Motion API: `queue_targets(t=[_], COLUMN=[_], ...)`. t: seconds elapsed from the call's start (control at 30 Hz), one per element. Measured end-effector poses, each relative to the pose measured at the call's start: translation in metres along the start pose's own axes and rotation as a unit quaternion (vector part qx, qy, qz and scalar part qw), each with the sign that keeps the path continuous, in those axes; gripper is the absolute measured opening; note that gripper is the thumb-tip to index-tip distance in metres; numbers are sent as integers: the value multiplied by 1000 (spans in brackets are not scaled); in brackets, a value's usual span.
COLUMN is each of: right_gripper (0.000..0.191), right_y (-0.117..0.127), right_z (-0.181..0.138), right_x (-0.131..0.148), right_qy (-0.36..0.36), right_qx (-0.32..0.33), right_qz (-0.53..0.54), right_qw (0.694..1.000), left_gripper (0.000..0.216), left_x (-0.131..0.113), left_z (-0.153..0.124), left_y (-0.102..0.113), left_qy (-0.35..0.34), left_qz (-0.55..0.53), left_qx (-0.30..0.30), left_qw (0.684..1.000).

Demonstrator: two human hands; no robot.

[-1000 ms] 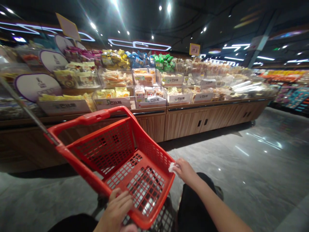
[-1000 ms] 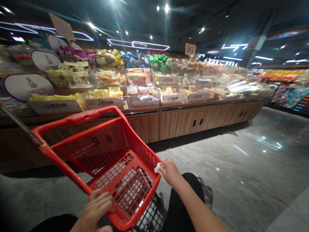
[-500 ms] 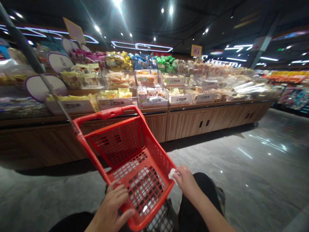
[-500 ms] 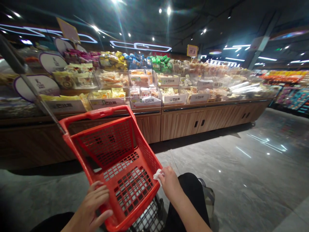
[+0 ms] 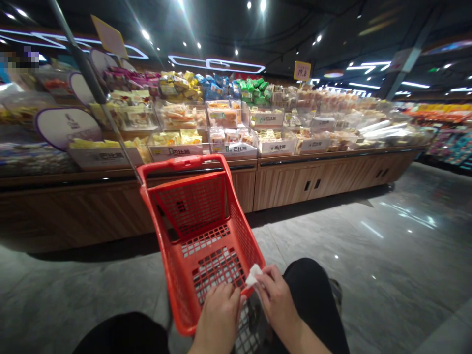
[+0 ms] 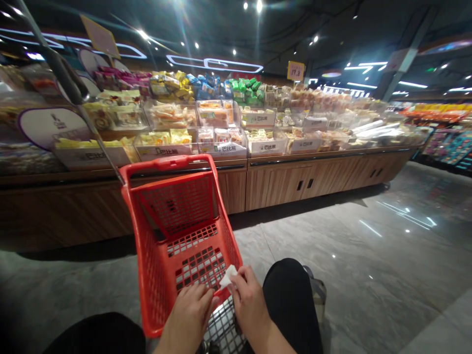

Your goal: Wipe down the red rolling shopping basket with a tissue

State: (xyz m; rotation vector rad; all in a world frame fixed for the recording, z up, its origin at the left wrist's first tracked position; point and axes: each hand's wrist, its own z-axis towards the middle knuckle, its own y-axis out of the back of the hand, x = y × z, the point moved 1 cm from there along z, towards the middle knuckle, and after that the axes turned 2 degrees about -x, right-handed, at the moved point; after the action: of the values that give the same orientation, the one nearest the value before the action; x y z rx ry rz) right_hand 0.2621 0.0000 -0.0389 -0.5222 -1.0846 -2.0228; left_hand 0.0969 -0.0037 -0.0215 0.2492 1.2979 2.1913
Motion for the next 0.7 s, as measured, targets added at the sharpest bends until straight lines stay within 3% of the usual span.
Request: queue_targets(t=[0.17, 0.37, 0.57, 0.7], right_gripper=[18, 22, 18, 18], right_y=[4, -8, 11, 20], right_z=[14, -4, 20, 13], right_x=[-12, 1, -18, -22], right_qy=[-17, -2, 10, 48], right_qx=[-52, -17, -51, -3], right_qz=[-27, 28, 3, 36], right_qw=[998, 999, 999, 998], left_gripper=[17, 22, 21, 19], left_x=[6, 2, 2, 3], left_z=[1, 6, 6, 3], left_y=[0, 1, 1, 1], left_qy=[-7, -19, -22, -33], left_qz=[-1, -1, 3, 8], left_qx=[-10, -19, -17, -21], left_qw=[1000, 1000, 1000, 999])
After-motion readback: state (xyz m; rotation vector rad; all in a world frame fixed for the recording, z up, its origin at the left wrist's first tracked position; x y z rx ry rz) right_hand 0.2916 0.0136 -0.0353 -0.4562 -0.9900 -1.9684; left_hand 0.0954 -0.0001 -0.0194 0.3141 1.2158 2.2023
